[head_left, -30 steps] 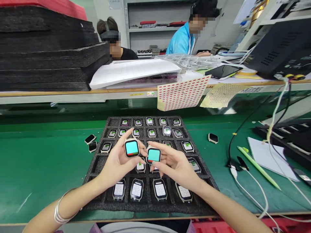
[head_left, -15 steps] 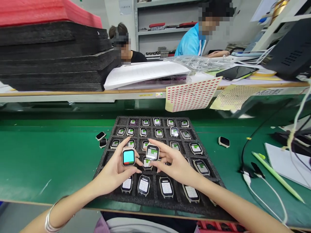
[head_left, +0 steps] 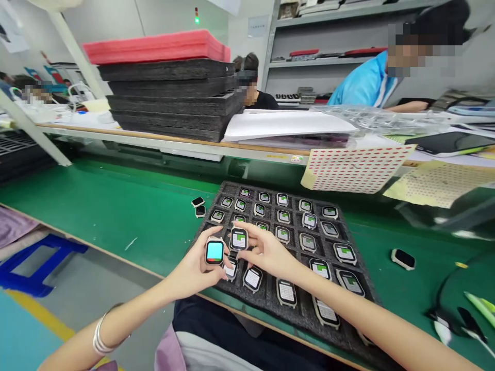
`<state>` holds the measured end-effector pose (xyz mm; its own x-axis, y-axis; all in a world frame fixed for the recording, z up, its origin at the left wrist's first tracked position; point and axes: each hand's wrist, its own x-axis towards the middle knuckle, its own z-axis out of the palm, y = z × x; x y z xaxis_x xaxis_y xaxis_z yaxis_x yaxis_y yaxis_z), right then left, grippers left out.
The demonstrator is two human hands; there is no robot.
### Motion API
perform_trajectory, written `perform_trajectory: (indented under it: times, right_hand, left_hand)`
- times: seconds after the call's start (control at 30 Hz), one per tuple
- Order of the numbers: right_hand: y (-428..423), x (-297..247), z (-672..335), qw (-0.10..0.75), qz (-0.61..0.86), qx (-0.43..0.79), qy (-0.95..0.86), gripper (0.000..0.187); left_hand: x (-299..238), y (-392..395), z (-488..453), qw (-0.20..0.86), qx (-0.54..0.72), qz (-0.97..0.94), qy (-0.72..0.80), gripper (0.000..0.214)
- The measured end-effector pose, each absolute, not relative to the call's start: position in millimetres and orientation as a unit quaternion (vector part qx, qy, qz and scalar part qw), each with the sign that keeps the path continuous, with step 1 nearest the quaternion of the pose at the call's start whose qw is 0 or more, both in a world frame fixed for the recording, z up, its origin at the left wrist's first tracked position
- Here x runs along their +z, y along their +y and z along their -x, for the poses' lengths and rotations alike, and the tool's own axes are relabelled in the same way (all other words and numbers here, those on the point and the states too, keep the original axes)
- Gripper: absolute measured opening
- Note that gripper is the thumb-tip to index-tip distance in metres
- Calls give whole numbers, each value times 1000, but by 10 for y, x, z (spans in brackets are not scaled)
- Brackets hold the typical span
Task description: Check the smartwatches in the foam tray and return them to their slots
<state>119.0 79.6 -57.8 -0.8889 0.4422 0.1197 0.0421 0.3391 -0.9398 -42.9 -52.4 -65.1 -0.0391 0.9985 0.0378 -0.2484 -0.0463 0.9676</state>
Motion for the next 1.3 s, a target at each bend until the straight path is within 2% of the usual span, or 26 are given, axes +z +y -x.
perform_trajectory:
  times: [0.13, 0.33, 0.4, 0.57, 0.63, 0.7, 0.83, 0.93, 1.1, 1.3]
  right_hand:
    - [915, -640, -924, 147, 140, 368, -908, 60]
    - [910, -759, -398, 125, 118, 234, -957, 43]
    - [879, -817, -275, 118, 127, 202, -964, 38]
    - [887, -886, -302, 114, 153, 162, -968, 35]
    - [898, -858, -436, 114, 165, 158, -967, 39]
    - [889, -800, -623, 111, 174, 156, -966, 35]
    - [763, -650, -1091, 72, 183, 146, -970, 12]
    - [588, -574, -1400, 32, 195, 116, -973, 6]
    - [379, -569, -1542, -19, 251, 32, -967, 22]
    - [397, -617, -1429, -32, 254, 43, -966, 32]
  left_hand:
    - [-687, -669, 408, 521, 596, -423, 441, 64]
    - [-819, -823, 499, 499, 603, -414, 465, 63]
    - [-871, -865, 624, 472, 591, -433, 490, 56]
    - [-909, -856, 984, 320, 430, -587, 607, 39]
    - [-904, -773, 1078, 237, 342, -673, 612, 39]
    - [-911, -663, 1142, 171, 274, -736, 595, 38]
    - [-922, -494, 1248, 153, 214, -787, 558, 35]
    - [-854, -452, 1278, 141, 179, -814, 534, 31]
    - [-670, -383, 1002, 98, 118, -854, 497, 28]
    - [-698, -185, 521, 14, -7, -871, 491, 27]
